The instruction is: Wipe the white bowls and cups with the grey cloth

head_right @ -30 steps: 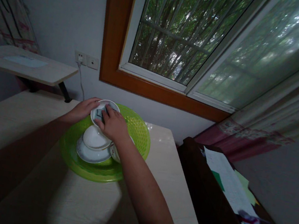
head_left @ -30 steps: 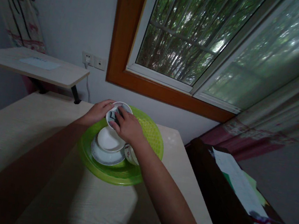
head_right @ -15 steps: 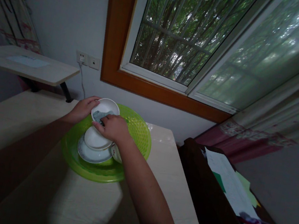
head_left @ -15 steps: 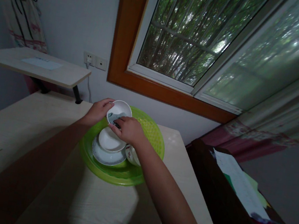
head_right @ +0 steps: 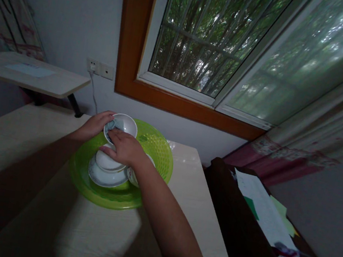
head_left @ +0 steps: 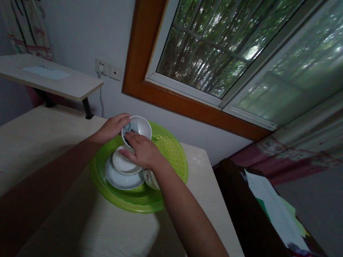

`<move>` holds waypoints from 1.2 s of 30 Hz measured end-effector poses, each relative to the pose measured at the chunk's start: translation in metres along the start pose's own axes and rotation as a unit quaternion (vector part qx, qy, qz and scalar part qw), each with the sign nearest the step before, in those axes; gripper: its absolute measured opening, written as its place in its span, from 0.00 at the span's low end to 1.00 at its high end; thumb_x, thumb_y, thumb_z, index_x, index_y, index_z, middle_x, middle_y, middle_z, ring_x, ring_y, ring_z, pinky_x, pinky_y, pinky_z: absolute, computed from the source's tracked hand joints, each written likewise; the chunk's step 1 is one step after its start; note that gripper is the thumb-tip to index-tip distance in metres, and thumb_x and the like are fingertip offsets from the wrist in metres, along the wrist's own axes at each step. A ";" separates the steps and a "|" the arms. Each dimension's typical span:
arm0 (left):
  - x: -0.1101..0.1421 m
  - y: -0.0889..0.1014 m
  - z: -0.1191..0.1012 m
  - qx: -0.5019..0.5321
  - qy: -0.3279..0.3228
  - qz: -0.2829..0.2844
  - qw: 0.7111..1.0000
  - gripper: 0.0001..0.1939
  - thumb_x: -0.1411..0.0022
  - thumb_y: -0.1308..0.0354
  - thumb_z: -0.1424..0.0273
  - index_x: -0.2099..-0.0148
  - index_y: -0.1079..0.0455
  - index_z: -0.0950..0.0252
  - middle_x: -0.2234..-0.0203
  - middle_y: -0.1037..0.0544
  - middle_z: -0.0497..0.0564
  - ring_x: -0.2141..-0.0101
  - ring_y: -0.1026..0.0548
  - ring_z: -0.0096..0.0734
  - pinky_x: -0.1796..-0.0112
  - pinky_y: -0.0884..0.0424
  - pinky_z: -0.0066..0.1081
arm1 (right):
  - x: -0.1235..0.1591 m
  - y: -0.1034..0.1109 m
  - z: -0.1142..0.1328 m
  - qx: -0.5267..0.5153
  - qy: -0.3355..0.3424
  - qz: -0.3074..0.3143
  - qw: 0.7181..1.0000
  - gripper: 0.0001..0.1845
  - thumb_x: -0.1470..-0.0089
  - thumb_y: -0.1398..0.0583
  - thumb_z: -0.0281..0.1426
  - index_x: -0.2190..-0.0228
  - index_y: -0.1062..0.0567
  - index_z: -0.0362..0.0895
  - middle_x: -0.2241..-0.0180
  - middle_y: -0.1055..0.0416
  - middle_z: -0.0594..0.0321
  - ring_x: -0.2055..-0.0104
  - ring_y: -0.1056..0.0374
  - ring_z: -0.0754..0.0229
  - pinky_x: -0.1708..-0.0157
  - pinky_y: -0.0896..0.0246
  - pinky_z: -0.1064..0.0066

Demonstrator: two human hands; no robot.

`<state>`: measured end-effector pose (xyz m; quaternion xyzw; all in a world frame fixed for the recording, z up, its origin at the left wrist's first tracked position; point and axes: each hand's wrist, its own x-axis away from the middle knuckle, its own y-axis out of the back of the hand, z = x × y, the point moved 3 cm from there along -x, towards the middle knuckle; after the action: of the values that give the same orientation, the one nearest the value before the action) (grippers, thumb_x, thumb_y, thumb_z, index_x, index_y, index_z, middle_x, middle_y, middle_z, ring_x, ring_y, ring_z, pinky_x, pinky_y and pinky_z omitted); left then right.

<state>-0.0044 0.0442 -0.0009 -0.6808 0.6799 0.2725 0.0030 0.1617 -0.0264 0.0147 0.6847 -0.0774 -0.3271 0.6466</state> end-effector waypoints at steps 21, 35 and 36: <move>0.005 0.002 -0.009 -0.032 0.005 -0.028 0.999 0.24 0.37 0.52 0.58 0.47 0.27 0.66 0.51 0.22 0.53 0.52 0.26 0.38 0.48 0.33 0.33 | -0.006 0.015 0.009 0.119 -0.155 0.061 0.979 0.41 0.37 0.58 0.58 0.63 0.19 0.39 0.63 0.21 0.48 0.60 0.26 0.50 0.54 0.39 0.59; 0.003 0.001 -0.006 0.032 0.009 -0.013 0.999 0.22 0.36 0.52 0.58 0.50 0.28 0.65 0.52 0.23 0.53 0.51 0.27 0.37 0.47 0.34 0.33 | -0.004 0.006 0.010 0.014 -0.055 0.011 0.998 0.33 0.34 0.53 0.51 0.41 0.36 0.40 0.42 0.32 0.48 0.42 0.34 0.52 0.43 0.43 0.63; 0.003 0.000 -0.006 0.028 0.006 -0.005 1.000 0.21 0.36 0.53 0.58 0.50 0.28 0.65 0.53 0.23 0.53 0.51 0.27 0.37 0.47 0.34 0.33 | -0.005 0.005 0.010 0.020 -0.060 0.010 0.998 0.34 0.34 0.53 0.51 0.41 0.36 0.39 0.42 0.32 0.47 0.41 0.35 0.51 0.41 0.45 0.61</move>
<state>-0.0023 0.0392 0.0035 -0.6856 0.6838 0.2491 0.0193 0.1541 -0.0330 0.0212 0.6760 -0.1294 -0.3593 0.6302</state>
